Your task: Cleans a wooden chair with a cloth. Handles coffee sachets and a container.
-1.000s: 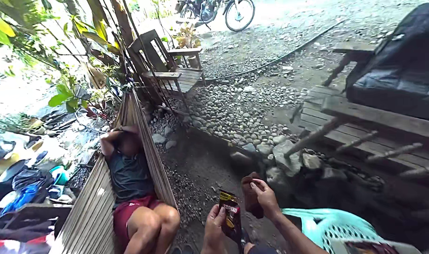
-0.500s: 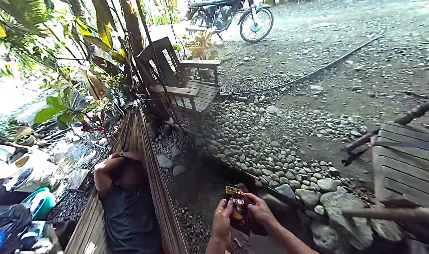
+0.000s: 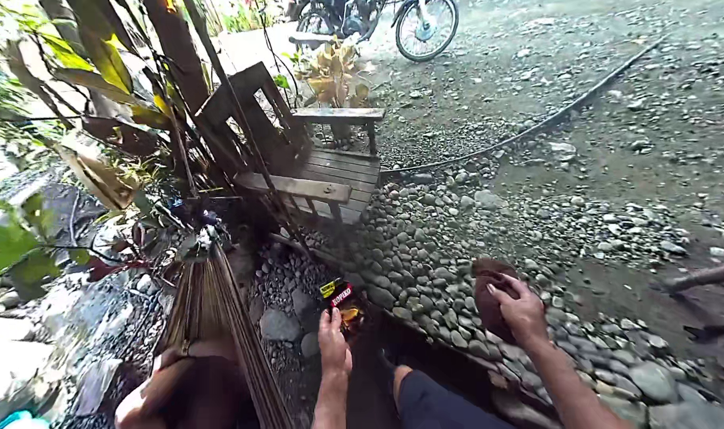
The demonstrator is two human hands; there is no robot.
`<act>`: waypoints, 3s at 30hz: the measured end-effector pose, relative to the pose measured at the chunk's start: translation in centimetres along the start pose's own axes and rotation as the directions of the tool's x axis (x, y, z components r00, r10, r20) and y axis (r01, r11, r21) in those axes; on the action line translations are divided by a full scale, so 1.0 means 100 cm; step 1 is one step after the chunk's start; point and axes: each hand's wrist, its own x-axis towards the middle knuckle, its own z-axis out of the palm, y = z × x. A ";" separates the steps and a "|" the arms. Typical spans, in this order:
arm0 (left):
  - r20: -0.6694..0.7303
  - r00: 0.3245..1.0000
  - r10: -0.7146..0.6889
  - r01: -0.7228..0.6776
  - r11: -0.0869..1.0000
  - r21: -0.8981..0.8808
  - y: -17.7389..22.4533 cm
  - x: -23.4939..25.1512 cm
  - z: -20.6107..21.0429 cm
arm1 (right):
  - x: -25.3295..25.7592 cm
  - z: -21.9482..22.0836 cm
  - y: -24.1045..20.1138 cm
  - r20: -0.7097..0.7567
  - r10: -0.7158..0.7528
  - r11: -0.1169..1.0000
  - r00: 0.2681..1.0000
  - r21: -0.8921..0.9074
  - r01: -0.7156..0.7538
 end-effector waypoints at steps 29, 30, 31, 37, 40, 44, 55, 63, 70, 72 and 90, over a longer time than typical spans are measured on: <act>0.179 0.895 0.408 -0.446 0.822 0.354 0.208 0.348 0.107 | 0.327 0.317 -0.163 0.439 -0.124 0.798 0.890 -0.488 0.352; 0.164 0.872 0.462 -0.488 0.796 0.358 0.207 0.367 0.120 | 0.338 0.343 -0.163 0.541 -0.133 0.777 0.831 -0.463 0.426; 0.140 0.851 0.506 -0.520 0.774 0.361 0.206 0.387 0.132 | 0.348 0.374 -0.161 0.640 -0.127 0.750 0.758 -0.438 0.496; -0.087 0.738 0.669 -0.601 0.710 0.366 0.195 0.479 0.168 | 0.348 0.543 -0.079 0.983 -0.147 0.588 0.109 -0.002 0.809; -0.116 0.684 0.720 -0.610 0.652 0.450 0.182 0.502 0.165 | 0.344 0.584 -0.038 0.981 -0.174 0.489 -0.081 0.158 0.858; -0.059 0.628 0.776 -0.648 0.564 0.512 0.174 0.509 0.161 | 0.443 0.537 -0.039 0.680 -0.397 0.669 0.616 -0.244 0.702; -0.129 0.572 0.810 -0.668 0.551 0.500 0.171 0.513 0.160 | 0.378 0.554 -0.078 0.912 -0.364 0.605 0.187 0.079 0.792; -0.106 0.578 0.809 -0.702 0.559 0.441 0.166 0.512 0.152 | 0.382 0.767 -0.131 0.918 -0.356 0.484 0.173 0.023 0.875; -0.039 0.605 0.795 -0.707 0.559 0.433 0.169 0.511 0.150 | 0.539 0.525 -0.035 0.394 -0.369 0.640 0.842 -0.550 0.537; -0.034 0.620 0.784 -0.701 0.572 0.426 0.169 0.510 0.151 | 0.548 0.423 -0.013 0.090 -0.154 0.725 0.984 -0.666 0.174; 0.064 0.622 0.780 -0.728 0.547 0.413 0.170 0.514 0.142 | 0.536 0.708 -0.129 0.672 -0.330 0.574 0.663 -0.415 0.706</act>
